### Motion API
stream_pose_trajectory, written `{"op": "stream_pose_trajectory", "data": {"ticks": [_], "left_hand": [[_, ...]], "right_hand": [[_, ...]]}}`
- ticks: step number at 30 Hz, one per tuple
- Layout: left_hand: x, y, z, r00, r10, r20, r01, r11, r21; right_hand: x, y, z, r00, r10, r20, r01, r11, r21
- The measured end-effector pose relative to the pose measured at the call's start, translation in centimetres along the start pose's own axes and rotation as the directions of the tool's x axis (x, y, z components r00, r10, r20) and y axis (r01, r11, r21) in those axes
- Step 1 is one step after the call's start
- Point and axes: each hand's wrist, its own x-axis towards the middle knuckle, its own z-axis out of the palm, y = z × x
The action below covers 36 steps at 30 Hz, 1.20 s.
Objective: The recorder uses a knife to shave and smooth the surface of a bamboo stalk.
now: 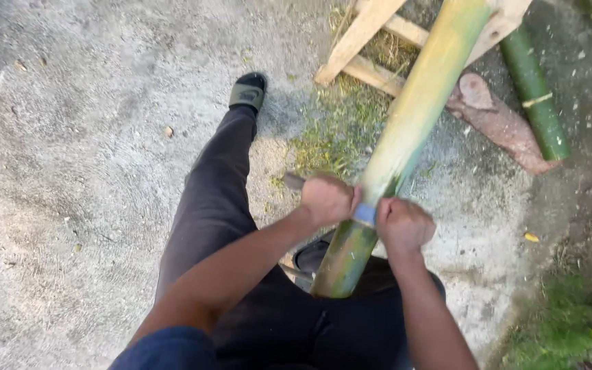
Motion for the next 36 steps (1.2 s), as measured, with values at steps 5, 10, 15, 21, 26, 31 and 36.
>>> {"op": "stream_pose_trajectory", "data": {"ticks": [5,10,15,21,26,31,36], "left_hand": [[5.4,-2.6,2.5,0.996,-0.080,-0.026,0.079,0.996,-0.038],[3.3,-1.9,2.3,0.975,-0.038,-0.217,0.026,0.998,-0.061],[2.9,-2.6,1.8,0.993,-0.018,-0.120,0.014,0.999,-0.038],[0.7,-0.9,0.4,0.997,-0.006,-0.076,0.007,1.000,0.012],[2.6,-1.1,1.7,0.998,-0.061,-0.019,0.060,0.995,-0.074],[0.7,-1.0,2.1,0.997,0.038,-0.061,-0.037,0.999,0.013],[3.5,-0.9,1.8,0.996,-0.018,-0.085,0.015,0.999,-0.038]], "right_hand": [[5.0,0.9,0.8,0.999,-0.044,-0.023,0.044,0.999,-0.019],[4.1,-0.5,-0.9,0.998,-0.057,0.037,0.060,0.993,-0.098],[4.0,-0.2,0.0,0.995,-0.033,0.098,0.044,0.992,-0.118],[0.6,-1.3,-0.8,0.999,-0.033,-0.020,0.033,0.999,-0.019],[2.2,-0.3,-0.7,0.999,0.002,0.034,-0.002,1.000,-0.007],[0.7,-0.9,-0.9,0.999,-0.003,0.051,0.007,0.998,-0.066],[3.3,-0.9,-1.4,0.998,0.043,-0.045,-0.043,0.999,-0.004]]}}
